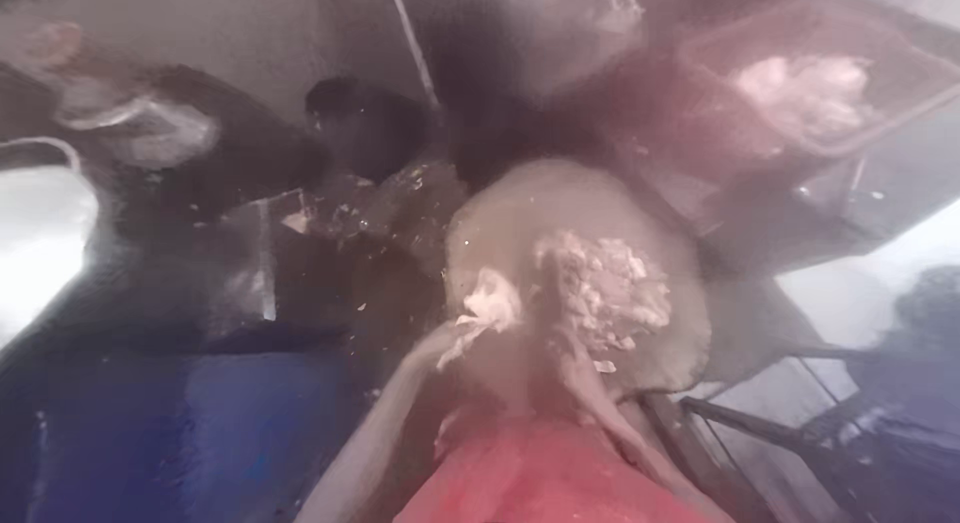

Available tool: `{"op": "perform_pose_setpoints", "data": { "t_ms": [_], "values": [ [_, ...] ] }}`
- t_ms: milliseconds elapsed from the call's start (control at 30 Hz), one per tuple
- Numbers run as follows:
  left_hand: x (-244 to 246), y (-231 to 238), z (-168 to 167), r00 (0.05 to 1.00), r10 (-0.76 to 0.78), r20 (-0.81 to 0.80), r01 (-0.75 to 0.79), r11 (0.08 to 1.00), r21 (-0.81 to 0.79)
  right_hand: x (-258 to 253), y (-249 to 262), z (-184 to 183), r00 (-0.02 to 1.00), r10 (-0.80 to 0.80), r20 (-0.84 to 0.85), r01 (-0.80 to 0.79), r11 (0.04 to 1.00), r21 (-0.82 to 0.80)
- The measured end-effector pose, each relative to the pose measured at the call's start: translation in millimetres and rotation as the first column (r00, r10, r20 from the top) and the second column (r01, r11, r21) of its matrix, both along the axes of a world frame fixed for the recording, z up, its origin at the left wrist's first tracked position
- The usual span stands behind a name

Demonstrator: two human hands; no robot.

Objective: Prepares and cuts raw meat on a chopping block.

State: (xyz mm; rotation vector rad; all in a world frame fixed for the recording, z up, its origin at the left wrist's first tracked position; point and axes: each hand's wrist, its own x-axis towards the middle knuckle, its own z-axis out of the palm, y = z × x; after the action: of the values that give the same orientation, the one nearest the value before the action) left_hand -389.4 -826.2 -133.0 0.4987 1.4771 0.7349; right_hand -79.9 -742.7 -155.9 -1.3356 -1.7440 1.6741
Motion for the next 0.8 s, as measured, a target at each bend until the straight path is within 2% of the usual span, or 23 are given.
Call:
{"op": "perform_pose_setpoints", "data": {
  "t_ms": [67,167,233,300,333,367,400,433,467,500,533,633,700,733,800],
  "values": [
    [16.9,-27.2,-36.1,0.977,0.211,0.025,-0.208,0.975,-0.072,-8.6,15.9,40.7,0.997,0.052,-0.053,-0.041,0.982,0.185],
    [29.7,-53.0,-58.9,0.930,0.357,0.092,-0.346,0.931,-0.118,-28.9,23.0,114.8,0.935,0.183,-0.303,-0.005,0.863,0.505],
    [34.6,-56.6,-56.8,0.926,0.367,0.086,-0.359,0.928,-0.101,-43.6,19.6,149.1,0.851,0.285,-0.442,0.022,0.821,0.570],
    [35.7,-55.0,-56.1,0.933,0.355,0.067,-0.349,0.933,-0.087,-61.4,5.7,163.2,0.787,0.302,-0.538,-0.014,0.880,0.474],
    [34.8,-53.6,-57.4,0.934,0.351,0.070,-0.346,0.935,-0.079,-68.3,-6.6,159.7,0.806,0.252,-0.536,-0.049,0.930,0.363],
    [34.1,-53.9,-59.0,0.932,0.354,0.082,-0.348,0.935,-0.073,-70.3,-17.9,140.3,0.855,0.248,-0.455,-0.115,0.947,0.299],
    [33.6,-55.4,-58.8,0.928,0.360,0.094,-0.355,0.932,-0.068,-69.8,-27.1,108.2,0.910,0.300,-0.287,-0.207,0.927,0.312],
    [32.2,-56.9,-57.0,0.928,0.356,0.110,-0.351,0.934,-0.059,-68.5,-31.2,67.8,0.917,0.390,-0.080,-0.344,0.878,0.331],
    [31.0,-58.8,-58.1,0.922,0.365,0.131,-0.359,0.931,-0.068,-67.6,-30.9,33.6,0.860,0.505,0.071,-0.504,0.820,0.270],
    [30.7,-61.3,-60.4,0.912,0.380,0.156,-0.370,0.925,-0.088,-65.7,-28.9,6.8,0.817,0.571,0.084,-0.576,0.796,0.185],
    [30.5,-66.5,-59.6,0.907,0.390,0.160,-0.377,0.920,-0.108,-64.0,-29.2,-2.5,0.816,0.577,0.044,-0.578,0.808,0.119],
    [28.3,-84.8,-55.5,0.902,0.394,0.175,-0.372,0.917,-0.146,-68.8,-28.2,28.4,0.858,0.512,0.043,-0.513,0.853,0.092],
    [26.7,-95.2,-60.1,0.891,0.402,0.211,-0.383,0.915,-0.126,-80.9,-26.9,57.8,0.889,0.457,-0.007,-0.446,0.870,0.213],
    [27.3,-100.7,-61.7,0.890,0.407,0.205,-0.386,0.913,-0.134,-87.6,-28.7,65.4,0.889,0.447,-0.102,-0.405,0.869,0.283],
    [25.1,-102.3,-60.1,0.905,0.390,0.167,-0.369,0.918,-0.144,-100.5,-30.0,65.4,0.877,0.430,-0.216,-0.336,0.868,0.365]
  ]
}}
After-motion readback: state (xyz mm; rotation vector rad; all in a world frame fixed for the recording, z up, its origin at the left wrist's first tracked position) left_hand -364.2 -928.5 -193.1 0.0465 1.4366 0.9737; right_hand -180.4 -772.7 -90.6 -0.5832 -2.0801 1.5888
